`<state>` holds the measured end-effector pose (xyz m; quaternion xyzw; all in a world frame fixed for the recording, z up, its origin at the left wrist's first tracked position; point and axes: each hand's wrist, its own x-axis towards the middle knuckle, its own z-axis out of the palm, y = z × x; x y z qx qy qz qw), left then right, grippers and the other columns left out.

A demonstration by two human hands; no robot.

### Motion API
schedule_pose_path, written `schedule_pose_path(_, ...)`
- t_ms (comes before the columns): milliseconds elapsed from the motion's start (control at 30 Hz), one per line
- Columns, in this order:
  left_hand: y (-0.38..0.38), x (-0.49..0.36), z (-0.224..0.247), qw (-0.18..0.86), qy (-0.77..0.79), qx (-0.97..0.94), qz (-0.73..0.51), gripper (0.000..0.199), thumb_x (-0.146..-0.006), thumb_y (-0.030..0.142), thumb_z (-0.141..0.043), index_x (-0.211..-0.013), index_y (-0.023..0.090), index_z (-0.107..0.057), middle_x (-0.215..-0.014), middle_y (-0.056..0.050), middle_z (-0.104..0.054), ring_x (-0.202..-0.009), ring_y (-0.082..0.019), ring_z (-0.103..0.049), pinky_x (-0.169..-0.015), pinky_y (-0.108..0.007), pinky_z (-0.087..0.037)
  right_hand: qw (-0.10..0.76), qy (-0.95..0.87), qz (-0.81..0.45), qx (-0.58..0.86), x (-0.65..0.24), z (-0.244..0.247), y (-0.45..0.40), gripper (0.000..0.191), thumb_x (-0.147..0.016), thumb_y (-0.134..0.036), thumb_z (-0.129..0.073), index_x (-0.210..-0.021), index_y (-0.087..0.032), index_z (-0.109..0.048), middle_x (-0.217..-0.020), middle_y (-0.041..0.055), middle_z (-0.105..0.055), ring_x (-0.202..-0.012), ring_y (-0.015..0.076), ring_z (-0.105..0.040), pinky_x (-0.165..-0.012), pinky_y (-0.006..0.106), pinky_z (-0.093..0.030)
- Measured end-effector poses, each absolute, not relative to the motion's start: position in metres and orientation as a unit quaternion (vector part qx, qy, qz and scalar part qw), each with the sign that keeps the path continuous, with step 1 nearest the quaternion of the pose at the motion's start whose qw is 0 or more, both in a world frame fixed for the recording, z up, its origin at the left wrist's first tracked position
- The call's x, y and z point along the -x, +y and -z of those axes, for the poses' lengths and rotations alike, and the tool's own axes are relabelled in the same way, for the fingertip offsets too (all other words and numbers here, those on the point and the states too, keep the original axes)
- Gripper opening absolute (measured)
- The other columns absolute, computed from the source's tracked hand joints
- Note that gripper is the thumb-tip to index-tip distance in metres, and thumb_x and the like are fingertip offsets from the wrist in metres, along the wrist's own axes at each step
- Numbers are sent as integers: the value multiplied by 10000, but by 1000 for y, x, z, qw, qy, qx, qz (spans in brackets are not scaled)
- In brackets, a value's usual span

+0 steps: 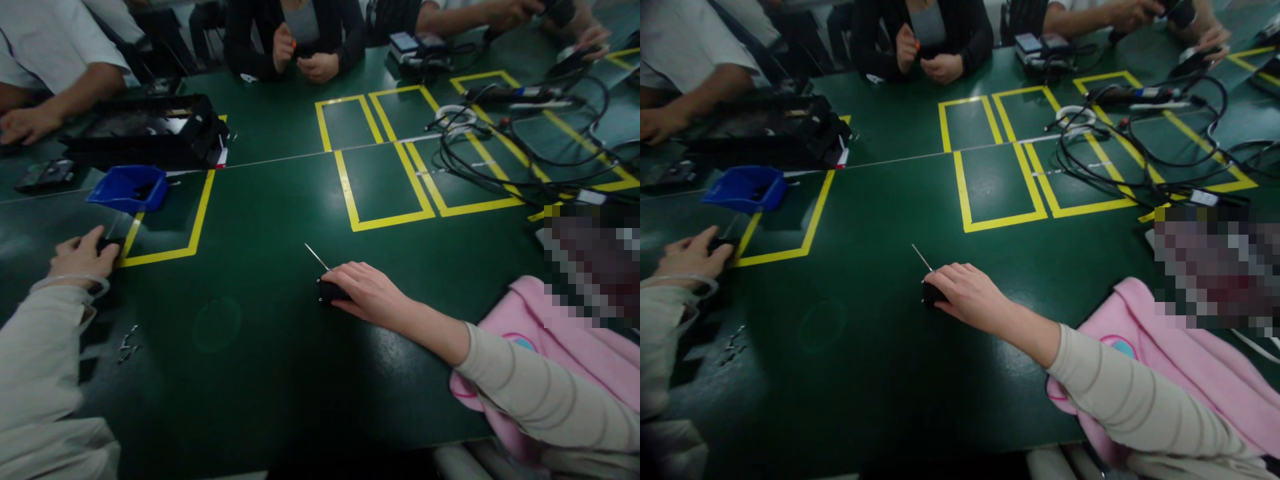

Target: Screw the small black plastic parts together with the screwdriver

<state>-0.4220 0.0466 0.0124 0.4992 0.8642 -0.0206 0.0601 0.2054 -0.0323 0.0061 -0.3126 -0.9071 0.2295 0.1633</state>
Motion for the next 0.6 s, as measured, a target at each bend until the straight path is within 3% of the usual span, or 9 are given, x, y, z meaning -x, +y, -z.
schedule_pose_path(100,47,411,-17,87,887,-454,-9,988,-847,603,-587,-1637,98,-276,-1655,-295,-194,-1432,-500,-327,-1132,-739,-273,159,-908,-230,311,-204,-7,-33,369,-988,-239,-634,-1341,-159,-562,-1267,130,-706,-1141,264,-662,-938,417,-534)
schedule_pose_path(300,48,395,-19,81,892,-444,-4,885,-919,533,-540,-1630,77,-278,-1675,-275,-196,-1459,-445,-331,-1163,-701,-285,136,-920,-219,295,-201,-12,-37,391,-983,-240,-644,-1352,-142,-562,-1259,125,-706,-1130,269,-671,-925,416,-544)
schedule_pose_path(433,47,379,-20,69,890,-451,-20,768,-986,492,-488,-1636,134,-292,-1673,-251,-224,-1489,-445,-328,-1178,-691,-277,112,-928,-203,290,-201,-15,-40,412,-972,-225,-659,-1363,-150,-552,-1258,122,-702,-1127,264,-672,-912,403,-550)
schedule_pose_path(600,45,362,-23,72,890,-448,-33,792,-979,540,-503,-1633,140,-303,-1668,-239,-226,-1445,-452,-385,-1156,-694,-310,108,-927,-210,292,-200,-17,-42,398,-973,-206,-651,-1354,-161,-545,-1262,122,-702,-1133,260,-675,-914,408,-558)
